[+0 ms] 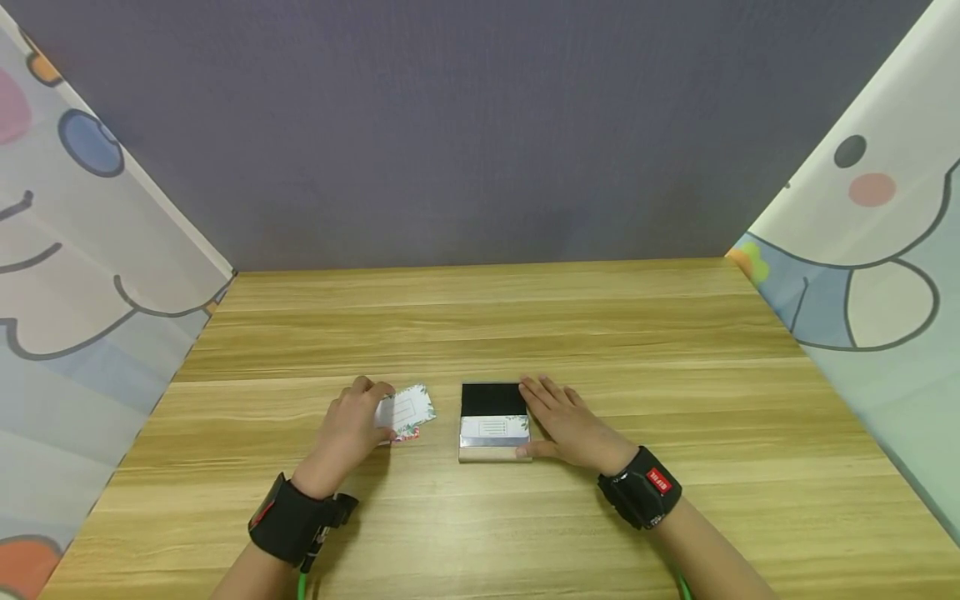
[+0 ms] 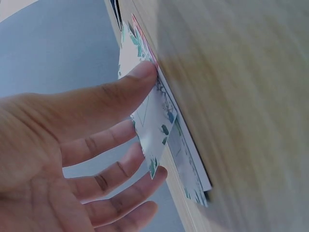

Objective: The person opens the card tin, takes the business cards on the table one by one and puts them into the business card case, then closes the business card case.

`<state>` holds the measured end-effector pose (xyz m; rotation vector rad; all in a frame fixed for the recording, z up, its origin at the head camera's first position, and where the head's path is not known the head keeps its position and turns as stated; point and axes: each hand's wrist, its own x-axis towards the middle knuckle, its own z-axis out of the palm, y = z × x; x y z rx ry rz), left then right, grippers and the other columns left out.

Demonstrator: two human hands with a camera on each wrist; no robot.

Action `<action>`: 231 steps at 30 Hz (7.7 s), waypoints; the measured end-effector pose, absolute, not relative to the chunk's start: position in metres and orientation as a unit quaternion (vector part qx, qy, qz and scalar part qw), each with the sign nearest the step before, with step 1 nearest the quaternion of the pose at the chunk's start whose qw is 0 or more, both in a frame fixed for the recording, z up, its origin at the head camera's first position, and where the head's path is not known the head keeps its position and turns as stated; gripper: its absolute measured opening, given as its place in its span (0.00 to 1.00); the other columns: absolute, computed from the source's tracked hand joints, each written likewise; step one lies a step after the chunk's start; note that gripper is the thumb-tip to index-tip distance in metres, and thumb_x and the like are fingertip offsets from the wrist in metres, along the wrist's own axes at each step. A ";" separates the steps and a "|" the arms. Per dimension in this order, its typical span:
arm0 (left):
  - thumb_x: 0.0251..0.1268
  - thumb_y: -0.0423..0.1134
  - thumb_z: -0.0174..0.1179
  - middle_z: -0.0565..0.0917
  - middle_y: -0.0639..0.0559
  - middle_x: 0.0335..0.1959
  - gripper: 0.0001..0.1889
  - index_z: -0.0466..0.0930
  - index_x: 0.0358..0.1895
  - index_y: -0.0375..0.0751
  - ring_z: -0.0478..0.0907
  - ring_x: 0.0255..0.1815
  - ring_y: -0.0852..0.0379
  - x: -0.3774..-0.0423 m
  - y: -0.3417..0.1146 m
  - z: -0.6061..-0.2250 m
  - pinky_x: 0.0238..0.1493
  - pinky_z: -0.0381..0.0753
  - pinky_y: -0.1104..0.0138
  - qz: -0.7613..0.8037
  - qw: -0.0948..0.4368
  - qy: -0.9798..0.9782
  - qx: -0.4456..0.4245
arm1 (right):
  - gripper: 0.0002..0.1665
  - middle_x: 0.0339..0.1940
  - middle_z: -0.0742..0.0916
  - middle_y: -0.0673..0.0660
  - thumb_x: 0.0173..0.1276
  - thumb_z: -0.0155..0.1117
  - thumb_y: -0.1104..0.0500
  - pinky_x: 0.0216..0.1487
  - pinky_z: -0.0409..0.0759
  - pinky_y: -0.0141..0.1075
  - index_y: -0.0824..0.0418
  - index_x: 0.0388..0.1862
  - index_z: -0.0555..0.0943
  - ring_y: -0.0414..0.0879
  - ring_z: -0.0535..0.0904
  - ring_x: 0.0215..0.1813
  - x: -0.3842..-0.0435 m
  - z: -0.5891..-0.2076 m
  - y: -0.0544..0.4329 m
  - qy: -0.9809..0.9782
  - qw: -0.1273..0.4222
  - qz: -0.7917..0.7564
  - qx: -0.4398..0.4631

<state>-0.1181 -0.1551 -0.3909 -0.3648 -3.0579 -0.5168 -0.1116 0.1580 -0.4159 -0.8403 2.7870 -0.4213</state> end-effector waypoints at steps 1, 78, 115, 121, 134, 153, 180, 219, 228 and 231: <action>0.34 0.34 0.75 0.75 0.36 0.42 0.28 0.77 0.47 0.35 0.76 0.36 0.41 -0.118 -0.155 -0.391 0.32 0.76 0.54 -0.168 0.011 -0.979 -0.117 | 0.53 0.74 0.54 0.61 0.58 0.53 0.33 0.67 0.52 0.59 0.65 0.71 0.52 0.59 0.46 0.74 -0.112 -0.416 0.158 0.943 0.101 -0.141 -0.284; 0.59 0.28 0.58 0.84 0.49 0.37 0.08 0.80 0.40 0.41 0.80 0.37 0.57 -0.136 -0.061 -0.378 0.36 0.78 0.69 -0.321 -0.018 -0.910 -0.263 | 0.52 0.73 0.55 0.63 0.57 0.54 0.33 0.65 0.53 0.61 0.67 0.69 0.56 0.62 0.47 0.73 -0.112 -0.414 0.157 0.942 0.103 -0.154 -0.280; 0.57 0.33 0.61 0.77 0.48 0.41 0.13 0.80 0.47 0.42 0.75 0.38 0.55 -0.133 -0.065 -0.388 0.36 0.74 0.66 -0.223 -0.139 -0.918 -0.298 | 0.53 0.74 0.53 0.61 0.58 0.54 0.34 0.67 0.51 0.58 0.66 0.71 0.52 0.60 0.45 0.74 -0.111 -0.414 0.158 0.942 0.109 -0.147 -0.280; 0.59 0.36 0.60 0.76 0.50 0.36 0.13 0.80 0.48 0.43 0.68 0.30 0.59 -0.131 -0.066 -0.387 0.32 0.68 0.68 -0.209 -0.137 -0.917 -0.311 | 0.53 0.74 0.54 0.62 0.59 0.53 0.34 0.66 0.52 0.59 0.67 0.71 0.53 0.61 0.46 0.74 -0.112 -0.414 0.157 0.940 0.107 -0.149 -0.286; 0.61 0.41 0.59 0.78 0.47 0.44 0.16 0.77 0.51 0.39 0.75 0.43 0.50 -0.125 -0.076 -0.389 0.43 0.74 0.59 -0.223 -0.092 -0.918 -0.315 | 0.53 0.74 0.54 0.62 0.59 0.53 0.34 0.66 0.51 0.60 0.67 0.71 0.52 0.61 0.46 0.73 -0.112 -0.415 0.157 0.940 0.107 -0.152 -0.287; 0.51 0.37 0.66 0.76 0.37 0.52 0.26 0.73 0.55 0.34 0.75 0.50 0.39 -0.116 -0.147 -0.386 0.45 0.73 0.47 -0.176 -0.025 -0.971 -0.162 | 0.53 0.74 0.53 0.61 0.59 0.54 0.34 0.67 0.50 0.59 0.66 0.71 0.51 0.60 0.45 0.74 -0.112 -0.414 0.159 0.940 0.110 -0.153 -0.283; 0.40 0.32 0.71 0.78 0.37 0.46 0.28 0.75 0.50 0.35 0.75 0.44 0.35 -0.109 -0.176 -0.391 0.40 0.74 0.46 -0.136 0.006 -0.982 -0.129 | 0.53 0.73 0.54 0.63 0.59 0.55 0.36 0.66 0.51 0.61 0.68 0.70 0.52 0.62 0.46 0.73 -0.111 -0.413 0.159 0.938 0.102 -0.162 -0.288; 0.55 0.25 0.59 0.83 0.45 0.34 0.07 0.78 0.37 0.37 0.74 0.26 0.58 -0.117 -0.147 -0.375 0.25 0.70 0.68 -0.241 0.060 -0.956 -0.155 | 0.54 0.74 0.52 0.60 0.59 0.53 0.33 0.68 0.48 0.59 0.64 0.72 0.50 0.59 0.44 0.74 -0.112 -0.413 0.160 0.941 0.116 -0.152 -0.278; 0.56 0.24 0.58 0.83 0.45 0.34 0.08 0.78 0.37 0.38 0.73 0.25 0.60 -0.123 -0.127 -0.370 0.25 0.70 0.70 -0.264 0.041 -0.947 -0.180 | 0.53 0.74 0.52 0.60 0.59 0.54 0.34 0.68 0.49 0.59 0.65 0.72 0.50 0.59 0.44 0.74 -0.111 -0.413 0.159 0.940 0.113 -0.160 -0.280; 0.55 0.25 0.59 0.83 0.45 0.34 0.07 0.79 0.36 0.38 0.74 0.26 0.60 -0.125 -0.120 -0.369 0.25 0.71 0.70 -0.273 0.041 -0.942 -0.190 | 0.53 0.74 0.53 0.60 0.59 0.54 0.34 0.67 0.49 0.59 0.65 0.72 0.50 0.60 0.44 0.74 -0.111 -0.413 0.159 0.940 0.112 -0.160 -0.280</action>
